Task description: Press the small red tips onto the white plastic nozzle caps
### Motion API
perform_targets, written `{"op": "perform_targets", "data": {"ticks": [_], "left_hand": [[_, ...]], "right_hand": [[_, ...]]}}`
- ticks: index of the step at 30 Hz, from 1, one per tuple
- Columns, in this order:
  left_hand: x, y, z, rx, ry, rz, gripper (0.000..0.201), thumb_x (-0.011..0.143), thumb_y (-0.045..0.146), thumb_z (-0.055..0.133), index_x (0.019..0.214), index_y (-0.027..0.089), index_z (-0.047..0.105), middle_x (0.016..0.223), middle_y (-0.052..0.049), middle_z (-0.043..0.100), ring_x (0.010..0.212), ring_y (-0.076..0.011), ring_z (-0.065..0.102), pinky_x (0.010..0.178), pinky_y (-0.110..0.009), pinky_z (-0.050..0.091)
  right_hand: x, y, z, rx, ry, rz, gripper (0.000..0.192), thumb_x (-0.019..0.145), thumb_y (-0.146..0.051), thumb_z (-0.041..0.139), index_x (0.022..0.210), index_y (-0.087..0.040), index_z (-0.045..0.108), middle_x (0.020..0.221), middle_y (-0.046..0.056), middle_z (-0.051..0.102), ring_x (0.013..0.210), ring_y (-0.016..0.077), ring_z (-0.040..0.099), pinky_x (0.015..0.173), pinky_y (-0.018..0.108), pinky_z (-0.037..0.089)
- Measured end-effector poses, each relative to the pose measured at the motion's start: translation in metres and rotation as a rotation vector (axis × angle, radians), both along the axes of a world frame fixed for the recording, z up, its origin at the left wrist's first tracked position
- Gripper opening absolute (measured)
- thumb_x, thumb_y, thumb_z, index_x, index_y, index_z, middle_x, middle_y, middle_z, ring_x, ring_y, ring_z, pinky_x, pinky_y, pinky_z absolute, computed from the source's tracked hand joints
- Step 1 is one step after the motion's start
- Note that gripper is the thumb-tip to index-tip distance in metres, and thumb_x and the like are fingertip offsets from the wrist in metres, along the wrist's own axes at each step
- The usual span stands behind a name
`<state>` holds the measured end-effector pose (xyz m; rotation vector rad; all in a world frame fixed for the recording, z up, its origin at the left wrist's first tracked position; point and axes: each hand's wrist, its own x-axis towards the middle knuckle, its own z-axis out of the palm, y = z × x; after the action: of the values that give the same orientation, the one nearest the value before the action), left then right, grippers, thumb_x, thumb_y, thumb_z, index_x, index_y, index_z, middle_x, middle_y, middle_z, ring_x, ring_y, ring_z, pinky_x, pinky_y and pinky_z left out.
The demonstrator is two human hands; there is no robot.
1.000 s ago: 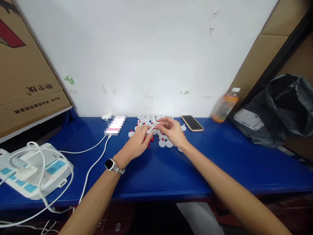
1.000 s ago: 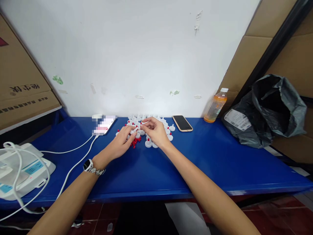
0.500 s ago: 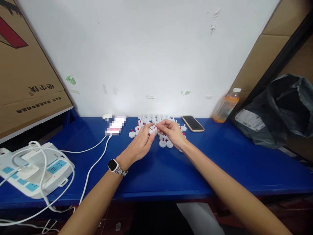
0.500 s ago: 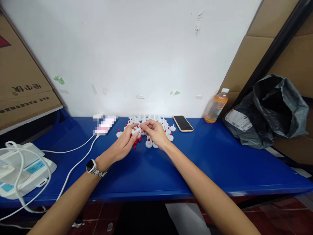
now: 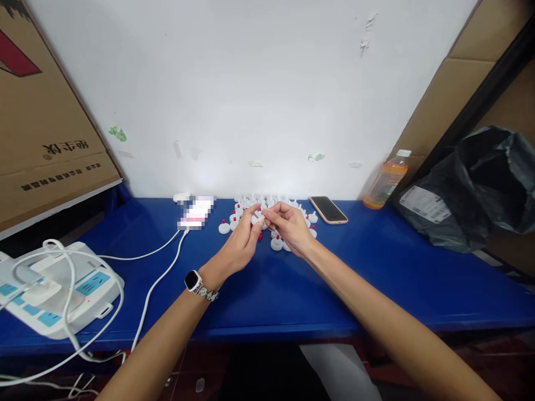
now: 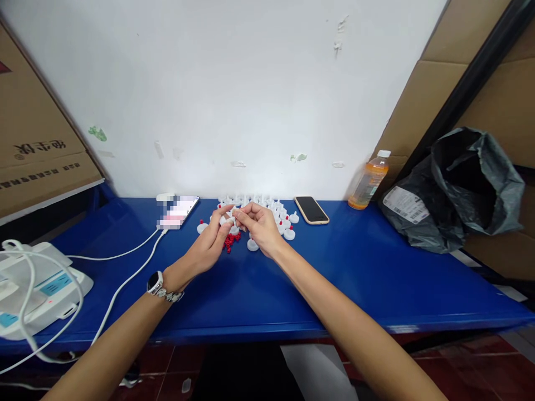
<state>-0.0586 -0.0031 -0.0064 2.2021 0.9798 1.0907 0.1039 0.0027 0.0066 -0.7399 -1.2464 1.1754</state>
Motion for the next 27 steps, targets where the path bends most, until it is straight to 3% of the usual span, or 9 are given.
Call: {"op": "perform_targets", "data": {"ticks": [4,7,9,13,16,18,20,23,27], "left_hand": [[0.006,-0.002,-0.004,-0.166,-0.179,-0.02,0.054,0.102,0.056,0.028,0.145,0.022,0.036,0.1,-0.007,0.062,0.089,-0.0191,0.061,0.084,-0.037,0.054],[0.012,0.0,-0.008,-0.279,-0.335,-0.097,0.054,0.101,0.059,0.03,0.138,0.022,0.043,0.084,-0.002,0.055,0.07,-0.0145,0.053,0.064,-0.029,0.051],[0.017,0.002,-0.007,-0.323,-0.427,-0.156,0.054,0.1,0.06,0.031,0.133,0.02,0.048,0.082,-0.001,0.051,0.065,-0.0129,0.049,0.059,-0.027,0.05],[0.014,0.008,-0.001,-0.372,-0.398,-0.169,0.06,0.1,0.062,0.023,0.131,0.02,0.052,0.081,-0.003,0.054,0.068,-0.015,0.053,0.062,-0.03,0.052],[-0.001,0.014,0.003,-0.278,-0.194,0.028,0.061,0.1,0.063,0.023,0.138,0.022,0.048,0.097,-0.007,0.063,0.089,-0.0207,0.061,0.081,-0.037,0.053],[-0.011,0.018,0.004,-0.138,-0.099,0.178,0.059,0.101,0.062,0.023,0.135,0.022,0.05,0.117,-0.01,0.063,0.106,-0.0232,0.06,0.098,-0.043,0.047],[-0.018,0.019,0.005,-0.032,-0.059,0.249,0.057,0.102,0.06,0.019,0.126,0.022,0.054,0.125,-0.011,0.061,0.113,-0.0237,0.057,0.105,-0.044,0.042],[-0.02,0.019,0.006,0.035,-0.024,0.257,0.056,0.103,0.057,0.016,0.11,0.022,0.059,0.119,-0.01,0.062,0.112,-0.023,0.056,0.103,-0.041,0.043],[-0.017,0.018,0.007,0.059,0.001,0.238,0.054,0.103,0.055,0.017,0.104,0.022,0.06,0.106,-0.008,0.061,0.105,-0.0224,0.057,0.099,-0.04,0.045]], "right_hand": [[-0.004,-0.004,0.003,0.064,-0.04,-0.064,0.044,0.068,-0.056,0.082,0.068,-0.02,0.056,0.059,-0.002,0.059,0.056,0.0104,0.05,0.056,0.026,0.041],[-0.006,-0.008,0.006,0.077,-0.089,-0.085,0.046,0.068,-0.06,0.08,0.067,-0.022,0.055,0.059,-0.001,0.061,0.055,0.012,0.053,0.055,0.027,0.044],[-0.006,-0.01,0.009,0.092,-0.097,-0.09,0.047,0.068,-0.061,0.079,0.066,-0.022,0.053,0.058,-0.001,0.06,0.053,0.0123,0.052,0.053,0.027,0.044],[-0.004,-0.008,0.012,0.125,-0.134,-0.074,0.044,0.072,-0.058,0.078,0.068,-0.021,0.055,0.057,-0.002,0.059,0.05,0.0113,0.049,0.05,0.026,0.041],[0.002,-0.006,0.007,0.144,-0.23,-0.059,0.039,0.076,-0.054,0.076,0.07,-0.02,0.056,0.058,-0.002,0.058,0.051,0.0108,0.048,0.05,0.025,0.038],[0.007,-0.006,0.002,0.155,-0.388,-0.026,0.034,0.081,-0.049,0.072,0.072,-0.02,0.058,0.059,-0.002,0.058,0.052,0.0106,0.047,0.051,0.025,0.036],[0.012,-0.007,-0.002,0.192,-0.63,0.029,0.026,0.086,-0.04,0.067,0.073,-0.019,0.062,0.061,-0.002,0.059,0.054,0.0106,0.048,0.054,0.025,0.036],[0.018,-0.008,-0.003,0.321,-1.001,0.043,0.017,0.087,-0.024,0.062,0.071,-0.018,0.065,0.063,-0.002,0.061,0.059,0.0109,0.052,0.065,0.026,0.038],[0.024,-0.003,0.001,0.422,-1.292,-0.089,0.012,0.085,-0.017,0.062,0.074,-0.018,0.068,0.067,-0.002,0.063,0.066,0.0125,0.056,0.08,0.029,0.037]]}}
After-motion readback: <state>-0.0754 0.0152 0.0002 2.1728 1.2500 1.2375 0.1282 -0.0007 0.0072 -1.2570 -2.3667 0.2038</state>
